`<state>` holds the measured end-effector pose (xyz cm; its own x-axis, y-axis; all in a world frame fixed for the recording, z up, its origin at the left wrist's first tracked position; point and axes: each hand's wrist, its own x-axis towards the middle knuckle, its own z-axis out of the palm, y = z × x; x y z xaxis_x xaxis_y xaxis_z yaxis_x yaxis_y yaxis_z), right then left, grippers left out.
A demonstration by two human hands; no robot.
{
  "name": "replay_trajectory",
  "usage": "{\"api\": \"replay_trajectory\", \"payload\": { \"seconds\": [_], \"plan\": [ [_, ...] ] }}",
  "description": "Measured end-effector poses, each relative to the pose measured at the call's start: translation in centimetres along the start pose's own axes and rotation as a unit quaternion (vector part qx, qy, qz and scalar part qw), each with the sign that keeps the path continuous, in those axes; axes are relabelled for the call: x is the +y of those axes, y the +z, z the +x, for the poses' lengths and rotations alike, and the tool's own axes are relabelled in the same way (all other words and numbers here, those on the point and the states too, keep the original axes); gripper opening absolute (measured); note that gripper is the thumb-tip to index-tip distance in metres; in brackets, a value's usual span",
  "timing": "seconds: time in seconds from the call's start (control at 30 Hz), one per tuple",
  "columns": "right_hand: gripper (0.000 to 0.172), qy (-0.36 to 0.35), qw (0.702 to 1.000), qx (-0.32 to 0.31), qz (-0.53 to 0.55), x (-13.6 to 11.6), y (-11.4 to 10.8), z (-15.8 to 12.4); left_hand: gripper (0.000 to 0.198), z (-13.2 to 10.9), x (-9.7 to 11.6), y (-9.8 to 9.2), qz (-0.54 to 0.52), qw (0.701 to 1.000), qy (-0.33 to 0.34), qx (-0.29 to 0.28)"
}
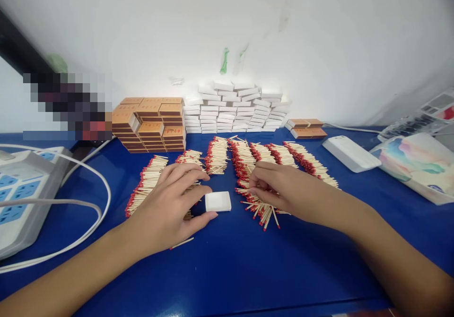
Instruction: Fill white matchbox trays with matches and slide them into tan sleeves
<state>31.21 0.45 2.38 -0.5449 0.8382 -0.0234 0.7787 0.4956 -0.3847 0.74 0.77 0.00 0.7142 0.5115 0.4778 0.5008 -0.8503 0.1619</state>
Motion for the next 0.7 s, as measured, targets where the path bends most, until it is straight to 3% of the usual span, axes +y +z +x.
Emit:
{"api": "replay_trajectory", "payload": {
  "seconds": [0.2, 0.43, 0.57, 0.7],
  "plan": [
    [0.024, 0.003, 1.000, -0.007, 0.001, -0.2, -0.2, -0.1, 0.022, 0.1, 0.0, 0.1, 0.002, 1.000, 0.002, -0.002],
    [0.026, -0.012, 0.999, 0.038, 0.007, -0.4, -0.4, 0.0, 0.023, 0.0, -0.1, 0.0, 0.008, 1.000, 0.004, 0.001],
    [0.013, -0.031, 0.994, 0.097, 0.029, -1.6, 0.2, 0.1, 0.023, 0.0, 0.1, 0.0, 0.004, 1.000, -0.001, 0.007],
    [0.006, -0.060, 0.993, 0.099, 0.037, -3.6, 1.8, 0.2, 0.026, 0.1, 0.2, 0.0, -0.009, 1.000, 0.001, 0.009]
  ]
}}
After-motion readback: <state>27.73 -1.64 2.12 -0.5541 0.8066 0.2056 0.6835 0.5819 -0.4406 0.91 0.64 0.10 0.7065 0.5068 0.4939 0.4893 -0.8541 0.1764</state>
